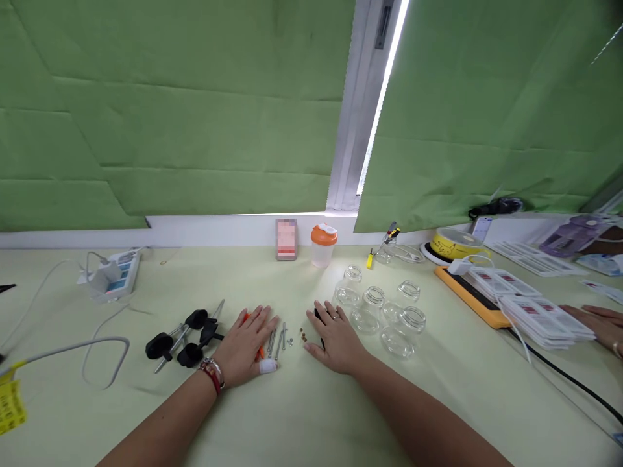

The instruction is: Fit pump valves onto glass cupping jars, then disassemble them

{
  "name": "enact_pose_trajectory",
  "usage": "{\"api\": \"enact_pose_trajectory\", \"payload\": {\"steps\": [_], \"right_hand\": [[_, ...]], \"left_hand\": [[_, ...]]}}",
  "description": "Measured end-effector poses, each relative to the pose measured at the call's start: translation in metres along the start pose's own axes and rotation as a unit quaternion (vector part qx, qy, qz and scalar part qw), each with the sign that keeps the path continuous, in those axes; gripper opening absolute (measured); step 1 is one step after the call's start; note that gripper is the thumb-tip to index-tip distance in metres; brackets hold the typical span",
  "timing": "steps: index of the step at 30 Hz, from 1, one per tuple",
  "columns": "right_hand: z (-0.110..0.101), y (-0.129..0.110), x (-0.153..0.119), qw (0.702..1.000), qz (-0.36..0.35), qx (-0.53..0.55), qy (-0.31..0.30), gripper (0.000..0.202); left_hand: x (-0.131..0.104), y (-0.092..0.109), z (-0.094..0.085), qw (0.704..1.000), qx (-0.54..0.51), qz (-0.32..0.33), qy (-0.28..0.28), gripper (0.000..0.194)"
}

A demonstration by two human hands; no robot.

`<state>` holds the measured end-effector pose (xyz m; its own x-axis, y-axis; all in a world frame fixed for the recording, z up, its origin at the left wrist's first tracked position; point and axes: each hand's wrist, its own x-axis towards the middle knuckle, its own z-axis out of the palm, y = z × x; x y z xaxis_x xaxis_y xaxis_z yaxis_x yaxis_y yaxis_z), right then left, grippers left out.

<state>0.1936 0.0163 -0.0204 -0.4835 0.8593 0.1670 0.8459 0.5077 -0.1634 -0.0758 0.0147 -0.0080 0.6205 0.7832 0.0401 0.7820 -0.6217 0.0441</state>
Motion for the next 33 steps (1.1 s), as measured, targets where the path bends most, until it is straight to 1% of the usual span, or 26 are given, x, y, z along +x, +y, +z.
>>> {"api": "enact_pose_trajectory", "payload": {"steps": [4, 8, 15, 24, 33], "right_hand": [[0.001, 0.004, 0.004, 1.0, -0.003, -0.001, -0.018, 0.07], [0.001, 0.009, 0.01, 1.0, 0.001, -0.007, -0.028, 0.068], [0.0, 0.018, 0.017, 1.0, -0.006, -0.009, -0.026, 0.079], [0.0, 0.031, 0.026, 0.999, -0.012, -0.02, -0.023, 0.074], [0.0, 0.048, 0.036, 1.0, 0.004, -0.025, -0.008, 0.069]], "left_hand": [[0.006, 0.003, 0.0, 1.0, 0.0, 0.023, -0.005, 0.078], [0.014, 0.002, 0.002, 1.0, -0.009, 0.018, -0.002, 0.071], [0.029, -0.002, 0.003, 1.0, -0.014, 0.023, -0.003, 0.082], [0.039, -0.009, 0.008, 0.999, -0.019, 0.03, 0.012, 0.079], [0.054, -0.014, 0.006, 0.999, -0.009, 0.041, 0.004, 0.079]]}}
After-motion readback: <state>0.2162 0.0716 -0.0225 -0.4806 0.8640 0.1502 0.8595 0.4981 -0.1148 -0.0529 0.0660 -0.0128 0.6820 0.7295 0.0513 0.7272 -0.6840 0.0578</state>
